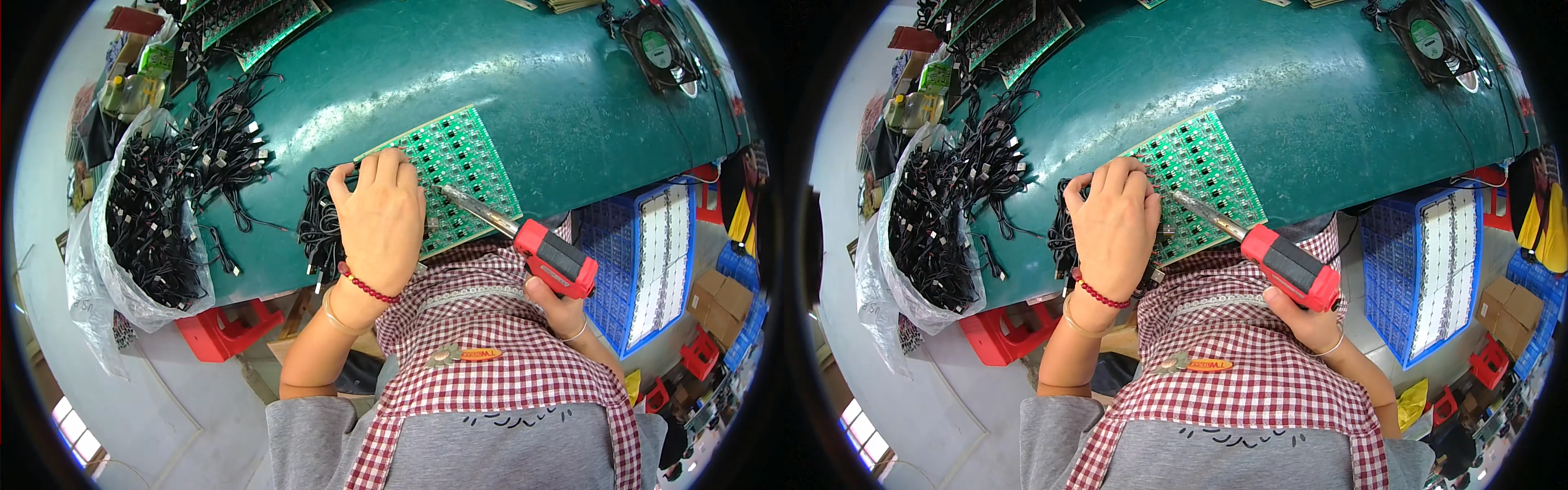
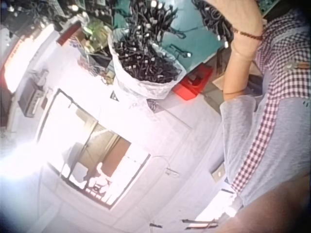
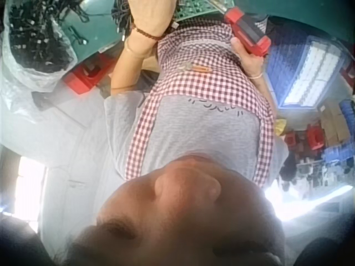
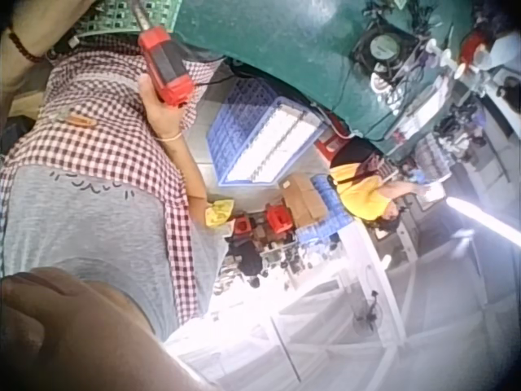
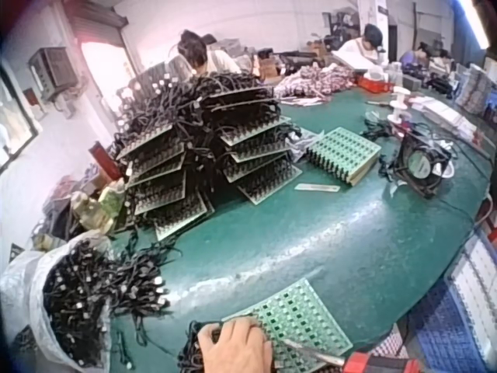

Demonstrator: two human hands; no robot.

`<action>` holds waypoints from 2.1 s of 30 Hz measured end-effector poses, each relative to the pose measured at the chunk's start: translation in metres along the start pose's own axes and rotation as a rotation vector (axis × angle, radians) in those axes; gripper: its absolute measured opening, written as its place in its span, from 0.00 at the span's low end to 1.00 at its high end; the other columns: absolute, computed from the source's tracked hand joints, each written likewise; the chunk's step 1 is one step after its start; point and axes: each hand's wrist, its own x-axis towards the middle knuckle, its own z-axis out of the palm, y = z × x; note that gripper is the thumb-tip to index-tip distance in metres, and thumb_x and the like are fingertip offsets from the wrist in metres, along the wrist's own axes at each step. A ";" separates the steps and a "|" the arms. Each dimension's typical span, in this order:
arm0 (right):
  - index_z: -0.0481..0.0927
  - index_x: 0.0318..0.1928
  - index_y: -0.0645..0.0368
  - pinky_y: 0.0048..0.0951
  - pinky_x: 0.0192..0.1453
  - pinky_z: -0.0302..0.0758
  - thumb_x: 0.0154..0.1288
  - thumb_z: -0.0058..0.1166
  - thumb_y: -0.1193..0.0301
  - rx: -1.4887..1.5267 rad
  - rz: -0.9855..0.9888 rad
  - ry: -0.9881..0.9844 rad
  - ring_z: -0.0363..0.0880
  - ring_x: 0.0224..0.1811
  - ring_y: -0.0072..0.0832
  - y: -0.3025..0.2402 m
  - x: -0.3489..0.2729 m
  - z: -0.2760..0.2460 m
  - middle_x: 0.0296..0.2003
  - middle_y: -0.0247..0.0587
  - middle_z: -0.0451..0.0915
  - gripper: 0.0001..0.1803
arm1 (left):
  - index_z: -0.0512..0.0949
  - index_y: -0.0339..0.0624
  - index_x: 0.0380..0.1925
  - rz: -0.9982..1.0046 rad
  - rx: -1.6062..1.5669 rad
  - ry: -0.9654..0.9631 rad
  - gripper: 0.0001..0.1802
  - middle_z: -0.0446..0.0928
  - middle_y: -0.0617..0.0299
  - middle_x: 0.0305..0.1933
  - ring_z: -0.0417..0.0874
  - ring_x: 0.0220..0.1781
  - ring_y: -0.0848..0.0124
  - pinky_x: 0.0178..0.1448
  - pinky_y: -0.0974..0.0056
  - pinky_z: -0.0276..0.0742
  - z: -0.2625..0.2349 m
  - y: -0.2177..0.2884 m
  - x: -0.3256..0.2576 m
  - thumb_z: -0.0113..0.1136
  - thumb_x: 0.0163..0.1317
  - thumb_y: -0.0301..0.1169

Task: The person solders wires to a circuit board by positioning the wire ends onto the board by hand and applying heat using a soldering gun.

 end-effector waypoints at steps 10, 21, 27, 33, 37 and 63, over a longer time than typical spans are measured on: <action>0.77 0.36 0.64 0.25 0.31 0.72 0.62 0.58 0.75 -0.107 -0.144 0.059 0.74 0.26 0.21 -0.012 0.008 0.013 0.26 0.35 0.77 0.05 | 0.77 0.42 0.33 -0.002 -0.008 -0.049 0.07 0.73 0.62 0.42 0.74 0.50 0.66 0.60 0.51 0.61 -0.001 0.001 0.001 0.59 0.54 0.29; 0.79 0.50 0.62 0.28 0.49 0.75 0.61 0.63 0.72 0.030 -0.031 0.066 0.78 0.43 0.23 0.002 -0.001 0.001 0.42 0.35 0.81 0.16 | 0.77 0.42 0.33 0.003 0.007 -0.045 0.07 0.72 0.61 0.42 0.73 0.51 0.66 0.60 0.51 0.61 -0.003 0.000 0.001 0.59 0.53 0.29; 0.79 0.50 0.63 0.27 0.49 0.75 0.61 0.63 0.72 0.066 -0.030 0.070 0.78 0.43 0.23 0.011 -0.002 -0.001 0.43 0.35 0.81 0.17 | 0.76 0.42 0.33 0.005 0.012 -0.038 0.07 0.72 0.61 0.42 0.73 0.50 0.66 0.60 0.51 0.61 -0.002 0.001 0.001 0.59 0.53 0.29; 0.74 0.49 0.64 0.28 0.37 0.73 0.64 0.57 0.70 0.095 -0.058 0.103 0.73 0.30 0.22 0.002 0.004 0.002 0.30 0.36 0.76 0.16 | 0.75 0.44 0.28 0.007 0.033 0.013 0.06 0.74 0.65 0.41 0.75 0.48 0.68 0.59 0.51 0.62 -0.001 0.001 0.002 0.62 0.51 0.28; 0.66 0.54 0.63 0.28 0.30 0.71 0.70 0.50 0.62 0.431 -0.130 0.069 0.68 0.22 0.22 -0.037 0.028 0.011 0.21 0.35 0.69 0.21 | 0.75 0.44 0.31 0.023 0.076 -0.021 0.07 0.73 0.64 0.42 0.74 0.49 0.68 0.61 0.50 0.60 -0.002 0.000 -0.002 0.62 0.52 0.29; 0.66 0.56 0.57 0.51 0.73 0.57 0.71 0.50 0.60 0.730 -0.256 -0.043 0.61 0.70 0.47 -0.038 0.092 0.040 0.59 0.59 0.70 0.20 | 0.77 0.49 0.49 -0.024 0.186 0.015 0.22 0.72 0.62 0.52 0.68 0.67 0.65 0.73 0.31 0.31 -0.050 -0.032 -0.065 0.62 0.55 0.43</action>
